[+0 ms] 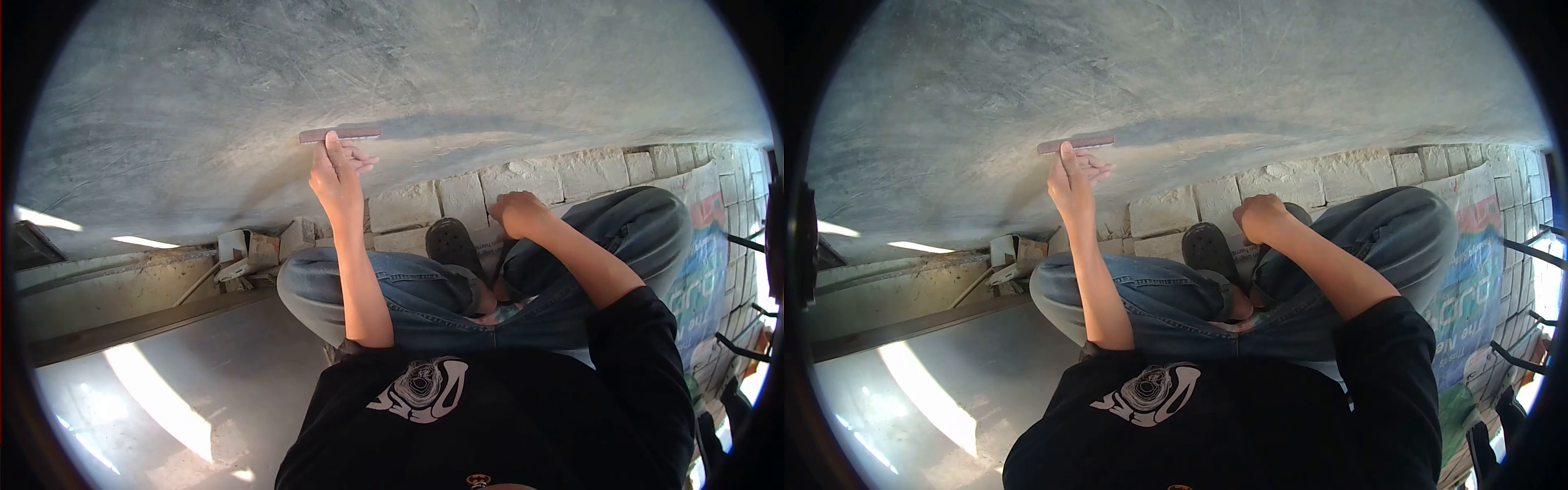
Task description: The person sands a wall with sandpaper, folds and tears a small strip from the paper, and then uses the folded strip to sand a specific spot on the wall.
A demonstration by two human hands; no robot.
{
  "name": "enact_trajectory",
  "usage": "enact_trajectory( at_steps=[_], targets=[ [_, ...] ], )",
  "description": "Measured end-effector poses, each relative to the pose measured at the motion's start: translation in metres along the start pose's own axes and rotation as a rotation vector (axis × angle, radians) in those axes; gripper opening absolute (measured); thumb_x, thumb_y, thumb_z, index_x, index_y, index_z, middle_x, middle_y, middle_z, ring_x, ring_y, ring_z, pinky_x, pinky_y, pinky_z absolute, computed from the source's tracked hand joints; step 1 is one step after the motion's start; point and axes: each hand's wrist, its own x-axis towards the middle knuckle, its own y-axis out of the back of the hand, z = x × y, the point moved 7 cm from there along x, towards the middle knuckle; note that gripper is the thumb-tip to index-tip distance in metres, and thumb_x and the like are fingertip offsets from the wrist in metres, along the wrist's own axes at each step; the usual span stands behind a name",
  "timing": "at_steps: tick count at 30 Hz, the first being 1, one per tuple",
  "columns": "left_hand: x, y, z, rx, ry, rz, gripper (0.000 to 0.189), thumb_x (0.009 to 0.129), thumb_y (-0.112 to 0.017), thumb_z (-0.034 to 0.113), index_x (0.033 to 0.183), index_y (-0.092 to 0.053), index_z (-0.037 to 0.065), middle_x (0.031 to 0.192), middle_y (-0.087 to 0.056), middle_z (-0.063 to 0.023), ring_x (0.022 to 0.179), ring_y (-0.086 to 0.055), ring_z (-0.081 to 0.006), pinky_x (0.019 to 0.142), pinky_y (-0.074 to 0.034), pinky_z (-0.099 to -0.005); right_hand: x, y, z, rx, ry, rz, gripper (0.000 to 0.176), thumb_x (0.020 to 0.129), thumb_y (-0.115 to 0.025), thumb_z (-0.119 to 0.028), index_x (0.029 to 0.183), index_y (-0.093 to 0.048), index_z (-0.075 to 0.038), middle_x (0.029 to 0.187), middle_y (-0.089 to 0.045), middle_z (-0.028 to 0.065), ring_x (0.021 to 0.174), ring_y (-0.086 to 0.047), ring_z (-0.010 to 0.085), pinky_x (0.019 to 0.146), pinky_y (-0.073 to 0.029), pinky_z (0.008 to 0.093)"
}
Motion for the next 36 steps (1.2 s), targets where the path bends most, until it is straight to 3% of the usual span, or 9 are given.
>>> enact_trajectory(
  at_steps=[6, 8, 12, 15, 18, 25, 29, 31, 36],
  targets=[
    [-0.028, -0.048, -0.004, 0.203, -0.141, -0.142, 0.041, 0.096, -0.045, 0.028, 0.077, -0.06, -0.005, 0.057, -0.059, -0.0088, 0.048, -0.061, -0.0147, 0.048, -0.05, -0.0244, 0.005, -0.006, -0.001, 0.034, 0.033, 0.0, 0.042, 0.068, -0.075, -0.035, 0.095, -0.061, -0.006, 0.098, -0.061, 0.0136, 0.097, -0.059, 0.0313, 0.08, -0.048, 0.0419],
    [-0.04, -0.082, -0.034, 0.126, -0.015, -0.247, 0.037, 0.096, -0.047, 0.023, 0.072, -0.058, -0.002, 0.053, -0.059, -0.0064, 0.051, -0.062, -0.0122, 0.045, -0.047, -0.0244, 0.004, -0.005, -0.003, 0.038, 0.032, -0.002, 0.042, 0.068, -0.075, -0.035, 0.096, -0.061, -0.007, 0.098, -0.061, 0.0134, 0.097, -0.059, 0.0314, 0.08, -0.048, 0.0419],
    [-0.036, -0.072, -0.03, -0.043, -0.055, -0.152, 0.038, 0.096, -0.046, 0.024, 0.073, -0.06, -0.002, 0.057, -0.062, -0.0087, 0.05, -0.061, -0.0126, 0.047, -0.048, -0.0241, -0.01, 0.007, -0.001, 0.046, 0.032, 0.059, 0.041, 0.068, -0.075, -0.033, 0.098, -0.061, -0.008, 0.097, -0.061, 0.0133, 0.097, -0.059, 0.0317, 0.08, -0.048, 0.0419],
    [-0.006, -0.006, 0.011, -0.005, -0.142, 0.09, 0.038, 0.097, -0.045, 0.025, 0.073, -0.06, 0.0, 0.059, -0.062, -0.0091, 0.051, -0.061, -0.0132, 0.049, -0.049, -0.024, -0.014, 0.01, 0.004, 0.063, 0.001, 0.067, 0.04, 0.068, -0.075, -0.032, 0.098, -0.061, -0.008, 0.097, -0.061, 0.0137, 0.096, -0.059, 0.0321, 0.08, -0.048, 0.042],
    [0.003, 0.01, 0.01, 0.02, -0.25, 0.083, 0.037, 0.097, -0.045, 0.024, 0.073, -0.06, 0.001, 0.059, -0.062, -0.0082, 0.051, -0.061, -0.0135, 0.05, -0.049, -0.0242, -0.009, 0.009, 0.001, -0.012, 0.03, 0.088, 0.04, 0.069, -0.074, -0.032, 0.1, -0.063, -0.007, 0.095, -0.065, 0.0129, 0.093, -0.063, 0.0291, 0.077, -0.051, 0.0398],
    [-0.034, -0.081, -0.041, 0.097, -0.069, -0.271, 0.032, 0.096, -0.048, 0.021, 0.079, -0.06, -0.004, 0.065, -0.064, -0.0079, 0.056, -0.063, -0.0122, 0.05, -0.05, -0.0254, -0.003, 0.007, -0.009, -0.008, 0.052, 0.047, 0.037, 0.069, -0.073, -0.03, 0.097, -0.064, -0.007, 0.098, -0.065, 0.0128, 0.094, -0.063, 0.0285, 0.078, -0.052, 0.0387],
    [-0.022, -0.053, -0.022, -0.019, -0.036, -0.195, 0.032, 0.096, -0.048, 0.023, 0.081, -0.061, -0.004, 0.065, -0.064, -0.0085, 0.058, -0.064, -0.0133, 0.051, -0.052, -0.0259, -0.004, -0.002, 0.006, 0.034, 0.007, 0.034, 0.039, 0.067, -0.074, -0.029, 0.097, -0.062, -0.007, 0.098, -0.061, 0.014, 0.096, -0.06, 0.0318, 0.08, -0.049, 0.0427],
    [-0.009, -0.023, -0.008, -0.027, -0.096, -0.043, 0.034, 0.096, -0.047, 0.024, 0.081, -0.06, -0.004, 0.066, -0.064, -0.0093, 0.058, -0.064, -0.0142, 0.052, -0.053, -0.026, -0.005, -0.004, 0.009, 0.043, 0.005, 0.055, 0.037, 0.067, -0.073, -0.028, 0.096, -0.062, -0.008, 0.098, -0.061, 0.0138, 0.095, -0.06, 0.0317, 0.08, -0.049, 0.0428],
    [-0.009, -0.022, -0.015, 0.054, -0.122, -0.048, 0.037, 0.097, -0.045, 0.027, 0.082, -0.06, -0.003, 0.072, -0.065, -0.0122, 0.059, -0.065, -0.0166, 0.053, -0.054, -0.0263, 0.002, -0.004, 0.001, 0.029, 0.026, 0.044, 0.033, 0.065, -0.071, -0.022, 0.094, -0.062, -0.009, 0.096, -0.062, 0.0134, 0.094, -0.06, 0.0315, 0.079, -0.049, 0.0421]
  ],
)
